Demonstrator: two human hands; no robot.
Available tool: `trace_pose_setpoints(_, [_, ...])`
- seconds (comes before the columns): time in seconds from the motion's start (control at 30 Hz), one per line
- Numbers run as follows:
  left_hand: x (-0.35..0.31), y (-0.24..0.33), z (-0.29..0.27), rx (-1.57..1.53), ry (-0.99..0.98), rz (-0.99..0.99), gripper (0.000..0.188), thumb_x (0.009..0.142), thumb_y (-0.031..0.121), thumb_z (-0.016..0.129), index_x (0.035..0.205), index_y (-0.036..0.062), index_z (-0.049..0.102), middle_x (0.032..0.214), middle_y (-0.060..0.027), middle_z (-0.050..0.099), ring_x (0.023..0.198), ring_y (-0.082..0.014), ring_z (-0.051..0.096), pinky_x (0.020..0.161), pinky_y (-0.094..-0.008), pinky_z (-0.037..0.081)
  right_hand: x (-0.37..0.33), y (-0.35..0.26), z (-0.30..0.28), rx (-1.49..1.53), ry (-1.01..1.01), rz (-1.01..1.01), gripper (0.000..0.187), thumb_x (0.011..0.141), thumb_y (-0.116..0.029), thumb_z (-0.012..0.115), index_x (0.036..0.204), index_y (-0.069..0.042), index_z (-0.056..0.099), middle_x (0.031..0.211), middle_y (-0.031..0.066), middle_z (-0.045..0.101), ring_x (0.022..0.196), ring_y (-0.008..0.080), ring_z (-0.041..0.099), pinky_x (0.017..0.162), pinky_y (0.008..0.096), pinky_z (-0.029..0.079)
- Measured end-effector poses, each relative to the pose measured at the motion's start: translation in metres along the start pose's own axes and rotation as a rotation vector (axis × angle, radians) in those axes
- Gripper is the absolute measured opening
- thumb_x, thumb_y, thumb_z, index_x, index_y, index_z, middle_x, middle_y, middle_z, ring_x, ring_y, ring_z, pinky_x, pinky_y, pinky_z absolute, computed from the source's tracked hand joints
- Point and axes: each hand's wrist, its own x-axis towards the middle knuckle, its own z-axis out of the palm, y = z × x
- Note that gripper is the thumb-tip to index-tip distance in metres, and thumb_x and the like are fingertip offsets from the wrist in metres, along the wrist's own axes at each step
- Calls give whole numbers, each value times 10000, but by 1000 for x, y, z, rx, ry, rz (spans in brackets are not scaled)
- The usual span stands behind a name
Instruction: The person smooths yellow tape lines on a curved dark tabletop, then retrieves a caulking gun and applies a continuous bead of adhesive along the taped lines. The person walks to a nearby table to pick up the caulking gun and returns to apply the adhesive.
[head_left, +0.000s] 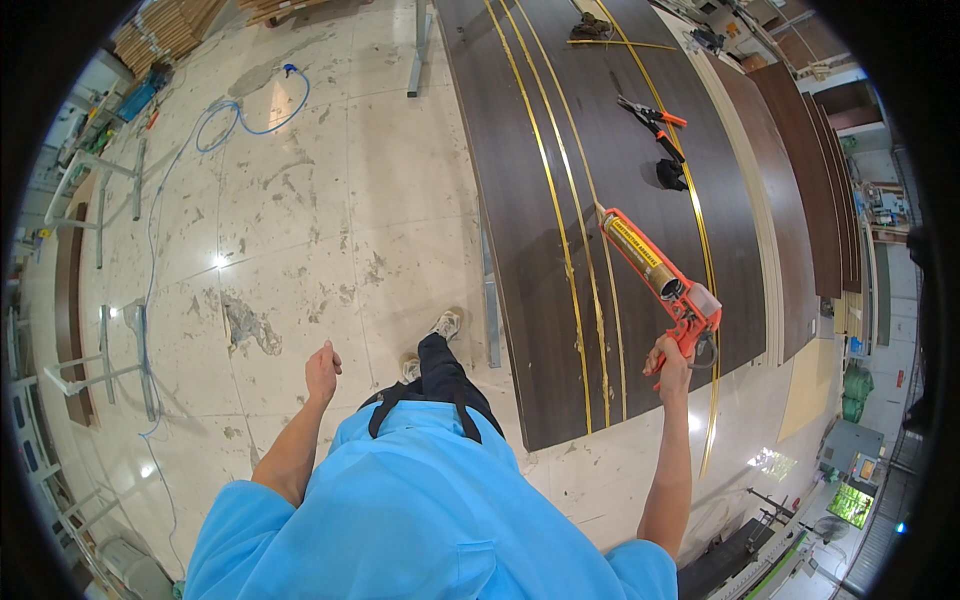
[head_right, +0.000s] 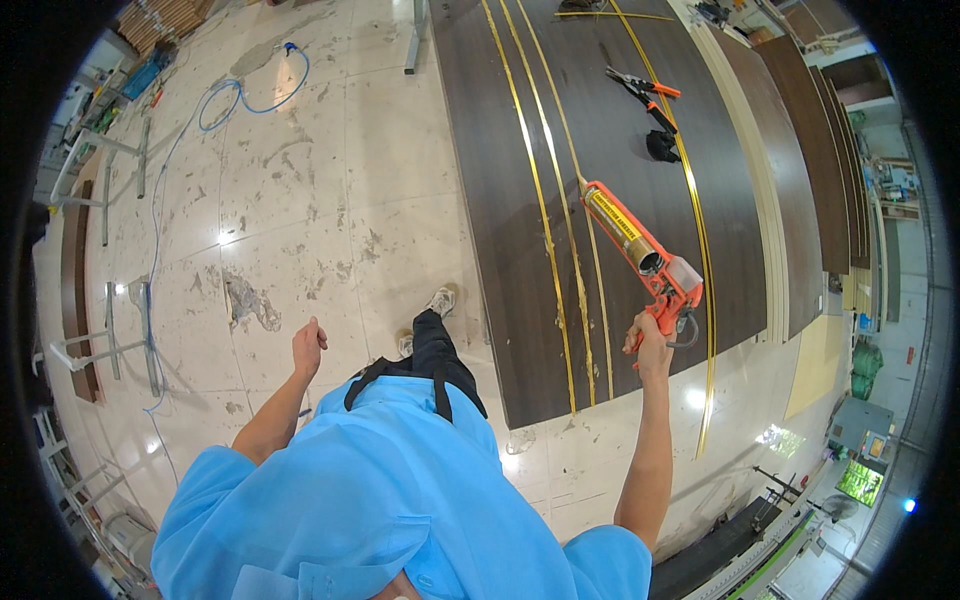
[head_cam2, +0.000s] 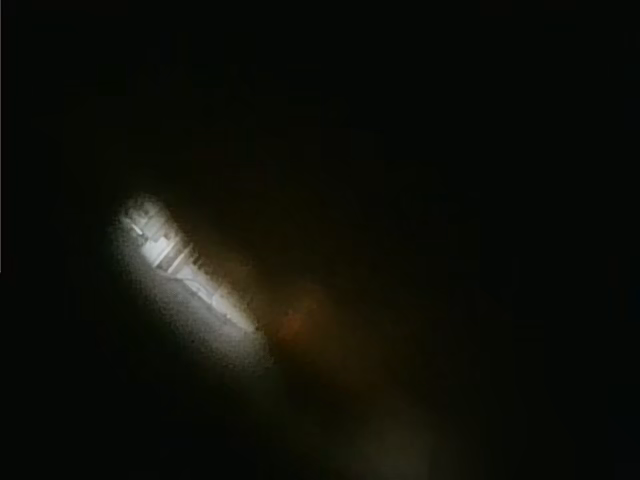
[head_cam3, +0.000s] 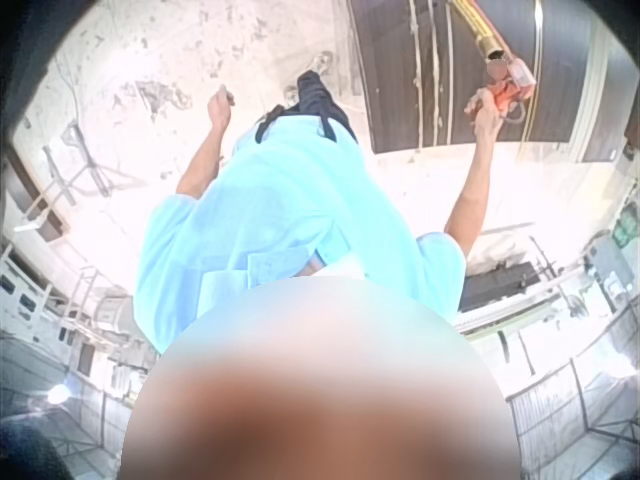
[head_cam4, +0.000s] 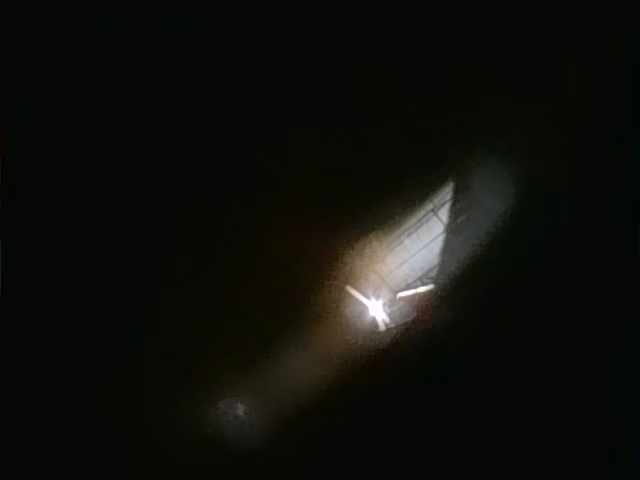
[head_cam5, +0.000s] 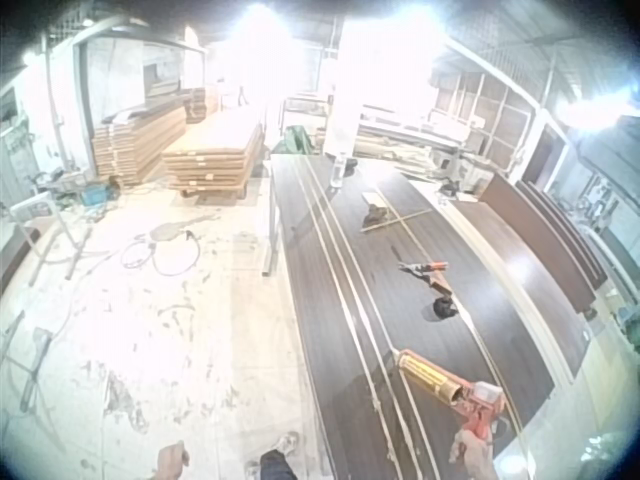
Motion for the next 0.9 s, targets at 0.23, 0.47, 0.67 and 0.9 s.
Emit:
trace_pose_setpoints(0.23, [-8,-4,-1,3,5,2,661,1070,509,399,682,25,627,560,-69,580,552,-170,568,572,-344,438,-3,7,-6,16,9,27,191,914,-144,555,744,-71,509,551,34,459,433,135,443,400,300,408])
trace_pose_setpoints(0.47, [-9,-9,0,6,1,-18,651,1068,503,404,682,29,629,567,-69,587,552,-168,570,578,-344,440,-9,12,-10,8,-5,1,173,915,-149,557,762,-75,520,540,33,462,422,139,445,393,301,407])
trace_pose_setpoints(0.67, [-11,-15,1,-12,-5,-9,659,1069,504,397,679,27,630,557,-71,585,550,-175,568,579,-352,438,-18,13,-12,2,9,-11,175,913,-157,559,762,-79,517,533,30,465,417,139,450,392,299,410])
trace_pose_setpoints(0.9, [-14,-17,-1,5,0,11,664,1072,503,391,677,25,628,548,-71,577,545,-175,560,577,-354,434,-19,19,-17,11,16,13,178,932,-180,566,795,-77,518,545,31,462,419,137,444,389,300,410])
